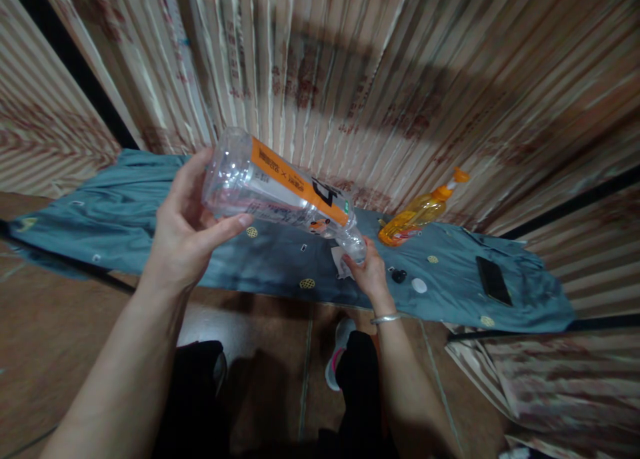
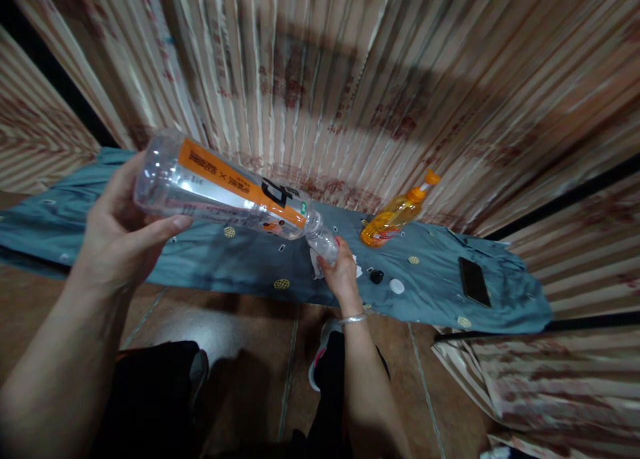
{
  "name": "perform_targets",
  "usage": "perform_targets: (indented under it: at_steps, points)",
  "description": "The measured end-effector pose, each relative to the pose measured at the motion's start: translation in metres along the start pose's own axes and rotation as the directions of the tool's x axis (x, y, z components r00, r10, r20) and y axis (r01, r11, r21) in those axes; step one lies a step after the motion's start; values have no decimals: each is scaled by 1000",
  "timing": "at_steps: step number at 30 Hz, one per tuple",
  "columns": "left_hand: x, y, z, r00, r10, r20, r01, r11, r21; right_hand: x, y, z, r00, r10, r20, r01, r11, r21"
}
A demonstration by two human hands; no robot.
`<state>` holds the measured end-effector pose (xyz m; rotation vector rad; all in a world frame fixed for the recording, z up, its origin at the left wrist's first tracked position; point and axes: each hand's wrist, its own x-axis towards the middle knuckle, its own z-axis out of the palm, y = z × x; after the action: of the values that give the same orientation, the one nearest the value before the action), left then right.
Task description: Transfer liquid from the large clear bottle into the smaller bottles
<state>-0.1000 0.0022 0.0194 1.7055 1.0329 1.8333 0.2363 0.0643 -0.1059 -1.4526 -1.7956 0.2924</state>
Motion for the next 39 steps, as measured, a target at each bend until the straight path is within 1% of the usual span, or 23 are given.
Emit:
perform_targets:
  at_steps: [4,11,15,20,24,29,36,39]
  points:
    - [0,-1,-1,999,30,26,-30,1000,1,0,-2,-1,1000,6,11,-7,1000,10]
    - [0,-2,-4,1000,24,15,-25,1000,12,0,-3,-1,1000,23,19,-23,1000,7]
    - [1,-1,-4,999,24,30,-25,999,24,0,-2,-1,1000,22,9,-22,1000,14]
    - [1,-2,-4,997,53,58,-55,998,30,0,0,-1,999,28,22,-28,1000,8]
    - [1,-1,-3,998,51,24,-52,998,44,0,-1,-1,1000,11,10,-11,1000,12]
    - [2,1,1,997,81,2,-81,996,24,0,-1,-1,1000,13,16,-13,1000,-1]
    - [2,4,2,999,40,-21,-39,998,55,0,1,0,1000,7,12,-7,1000,11]
    - [2,4,3,998,49,-27,-47,998,43,0,0,0,1000,16,12,-16,1000,3]
